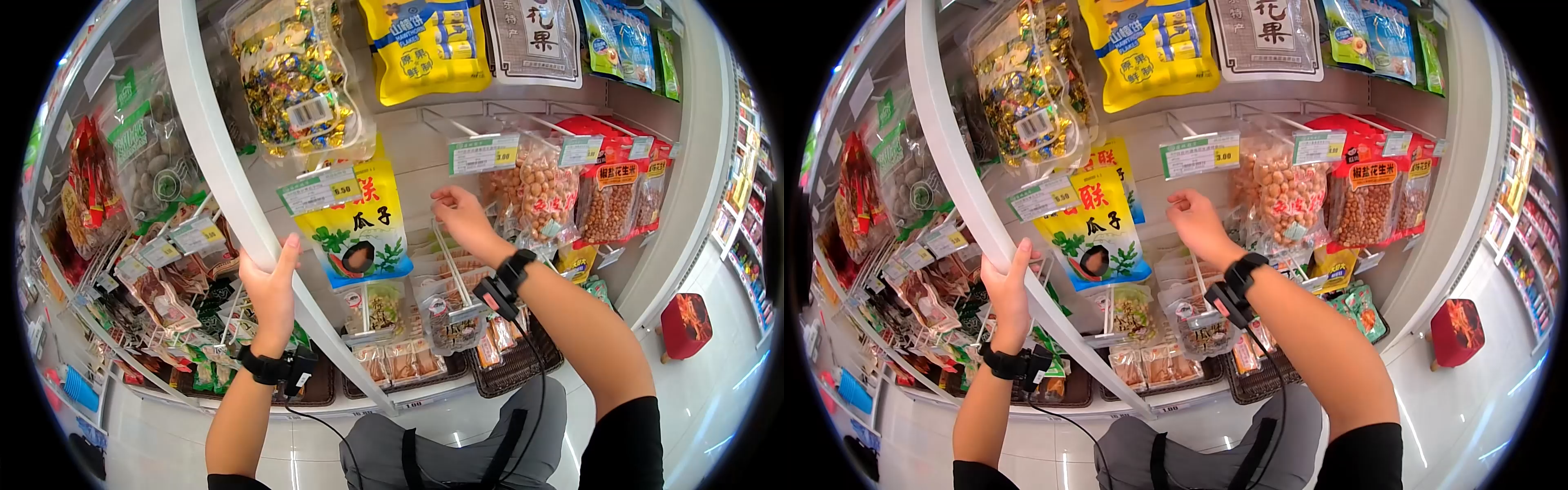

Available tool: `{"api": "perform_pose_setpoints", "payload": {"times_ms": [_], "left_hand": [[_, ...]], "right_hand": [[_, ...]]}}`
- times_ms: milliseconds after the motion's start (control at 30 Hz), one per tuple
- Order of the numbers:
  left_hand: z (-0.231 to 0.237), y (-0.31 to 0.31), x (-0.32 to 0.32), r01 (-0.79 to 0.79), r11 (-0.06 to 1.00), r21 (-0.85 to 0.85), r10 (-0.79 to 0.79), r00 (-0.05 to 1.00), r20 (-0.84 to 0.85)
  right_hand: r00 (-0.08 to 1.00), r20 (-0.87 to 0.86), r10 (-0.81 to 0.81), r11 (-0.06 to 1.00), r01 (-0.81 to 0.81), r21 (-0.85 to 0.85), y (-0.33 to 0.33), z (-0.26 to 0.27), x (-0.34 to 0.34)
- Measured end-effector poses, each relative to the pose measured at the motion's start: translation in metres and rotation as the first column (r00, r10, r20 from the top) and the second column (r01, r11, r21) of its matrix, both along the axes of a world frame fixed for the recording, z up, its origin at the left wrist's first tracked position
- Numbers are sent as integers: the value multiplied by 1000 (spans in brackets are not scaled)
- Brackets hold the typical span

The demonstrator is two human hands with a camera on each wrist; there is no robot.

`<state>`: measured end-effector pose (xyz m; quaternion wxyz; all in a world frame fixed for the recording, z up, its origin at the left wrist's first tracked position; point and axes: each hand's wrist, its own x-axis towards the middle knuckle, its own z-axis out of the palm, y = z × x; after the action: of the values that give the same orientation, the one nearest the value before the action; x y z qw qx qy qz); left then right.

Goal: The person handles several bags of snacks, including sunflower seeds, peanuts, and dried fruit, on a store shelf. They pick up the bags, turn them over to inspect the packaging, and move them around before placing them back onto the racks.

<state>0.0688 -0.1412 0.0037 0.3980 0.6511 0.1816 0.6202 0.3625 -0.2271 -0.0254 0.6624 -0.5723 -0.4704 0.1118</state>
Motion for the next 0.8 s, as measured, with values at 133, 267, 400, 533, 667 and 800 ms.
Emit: {"api": "perform_pose_setpoints", "payload": {"times_ms": [133, 267, 400, 533, 667, 800], "left_hand": [[-7, 11, 8, -123, 992, -31, 124, 991, 42], [-9, 8, 17, -190, 982, 6, 188, 975, 115], [-8, 5, 20, -224, 974, -27, 225, 968, 109], [-6, 0, 24, -326, 945, -32, 328, 940, 91], [-6, -2, 25, -363, 932, -20, 363, 927, 92], [-6, -4, 26, -378, 926, -23, 378, 920, 98]], "right_hand": [[994, 107, -17, 1000, 20, -22, 49, 3, 27], [970, 218, 111, 992, -120, 29, 95, 7, 36], [952, 264, 159, 981, -183, 69, 141, 16, 35], [975, 216, 42, 998, -49, 30, 155, 41, 27], [951, 235, -201, 973, 167, 157, 200, 32, 33], [987, 148, -64, 966, 24, 256, 214, 25, 34]]}}
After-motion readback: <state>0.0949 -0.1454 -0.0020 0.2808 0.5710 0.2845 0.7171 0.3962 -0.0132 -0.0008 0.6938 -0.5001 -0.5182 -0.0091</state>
